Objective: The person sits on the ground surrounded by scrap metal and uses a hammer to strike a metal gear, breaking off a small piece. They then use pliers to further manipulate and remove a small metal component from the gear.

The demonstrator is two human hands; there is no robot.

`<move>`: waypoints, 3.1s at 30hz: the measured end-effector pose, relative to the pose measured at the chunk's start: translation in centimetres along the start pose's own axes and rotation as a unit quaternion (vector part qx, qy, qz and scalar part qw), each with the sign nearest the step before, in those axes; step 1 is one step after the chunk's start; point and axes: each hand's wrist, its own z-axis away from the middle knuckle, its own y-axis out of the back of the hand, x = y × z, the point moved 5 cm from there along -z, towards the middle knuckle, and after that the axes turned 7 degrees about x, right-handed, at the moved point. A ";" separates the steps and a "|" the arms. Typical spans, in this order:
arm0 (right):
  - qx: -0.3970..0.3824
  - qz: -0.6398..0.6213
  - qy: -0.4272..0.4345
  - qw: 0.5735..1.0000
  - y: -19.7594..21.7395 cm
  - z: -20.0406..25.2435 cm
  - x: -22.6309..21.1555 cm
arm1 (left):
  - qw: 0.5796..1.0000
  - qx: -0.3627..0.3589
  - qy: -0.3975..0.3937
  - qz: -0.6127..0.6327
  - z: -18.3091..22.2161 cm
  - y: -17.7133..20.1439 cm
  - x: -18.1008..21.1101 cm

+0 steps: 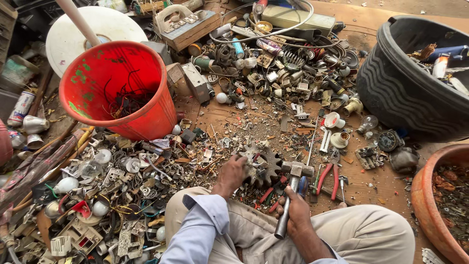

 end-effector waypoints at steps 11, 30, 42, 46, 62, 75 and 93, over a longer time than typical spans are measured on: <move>-0.004 0.000 0.001 1.000 -0.1 -0.2 0.0 | 0.895 0.169 0.330 0.248 0.3 3.4 -6.1; -0.001 -0.012 -0.007 1.000 -0.6 0.7 -0.3 | 0.999 -0.009 -0.049 0.004 2.7 -1.1 5.3; -0.005 -0.044 -0.003 0.999 0.2 -1.1 0.4 | 0.948 0.266 0.169 -0.038 2.6 4.6 -2.0; 0.004 -0.023 -0.002 1.000 0.1 -1.0 0.5 | 0.986 0.156 -0.056 0.007 0.9 1.1 3.3; 0.001 -0.025 -0.015 1.000 0.1 -1.4 0.5 | 0.989 0.098 -0.004 0.108 1.5 1.8 1.1; 0.013 -0.008 -0.018 1.000 0.3 -0.6 0.3 | 0.881 0.457 0.119 -0.010 2.8 5.5 -4.7; 0.033 0.005 -0.036 0.999 0.3 -1.5 0.9 | 0.917 0.298 0.247 0.098 -3.0 4.1 -8.9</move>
